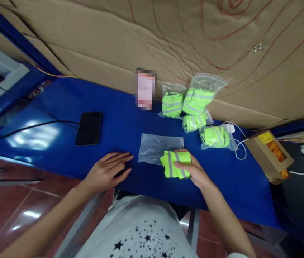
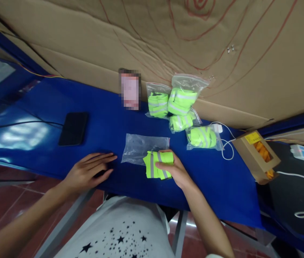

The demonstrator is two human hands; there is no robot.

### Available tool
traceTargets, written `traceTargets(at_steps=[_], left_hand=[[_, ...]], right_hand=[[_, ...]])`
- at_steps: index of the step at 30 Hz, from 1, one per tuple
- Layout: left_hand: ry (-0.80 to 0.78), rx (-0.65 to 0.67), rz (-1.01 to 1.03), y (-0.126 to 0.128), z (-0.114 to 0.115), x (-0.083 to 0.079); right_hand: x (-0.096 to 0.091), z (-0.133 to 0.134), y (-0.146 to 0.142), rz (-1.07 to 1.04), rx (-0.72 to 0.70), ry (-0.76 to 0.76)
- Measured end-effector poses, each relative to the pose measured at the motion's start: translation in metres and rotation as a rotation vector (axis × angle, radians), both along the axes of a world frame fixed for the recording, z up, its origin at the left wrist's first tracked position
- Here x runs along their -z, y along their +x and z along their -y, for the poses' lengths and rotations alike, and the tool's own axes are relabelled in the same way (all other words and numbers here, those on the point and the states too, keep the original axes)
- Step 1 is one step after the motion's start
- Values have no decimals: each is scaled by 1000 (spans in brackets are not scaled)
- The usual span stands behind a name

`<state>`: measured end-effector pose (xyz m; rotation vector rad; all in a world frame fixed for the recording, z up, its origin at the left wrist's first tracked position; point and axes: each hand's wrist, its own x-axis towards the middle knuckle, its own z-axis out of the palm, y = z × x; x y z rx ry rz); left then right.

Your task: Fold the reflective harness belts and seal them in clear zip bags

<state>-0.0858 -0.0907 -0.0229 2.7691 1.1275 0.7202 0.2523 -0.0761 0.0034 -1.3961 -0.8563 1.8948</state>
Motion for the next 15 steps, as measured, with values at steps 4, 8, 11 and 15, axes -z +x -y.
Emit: traceTargets(at_steps=[4, 8, 11, 15], left_hand=[[-49, -94, 164, 19, 0, -9], [-210, -170, 33, 55, -13, -6], [-306, -177, -104, 54, -26, 0], [-425, -101, -228, 35, -33, -7]], right_hand=[[1, 1, 0, 9, 9, 3], [3, 0, 0, 13, 23, 2], [4, 0, 1, 11, 19, -1], [4, 0, 1, 1, 1, 13]])
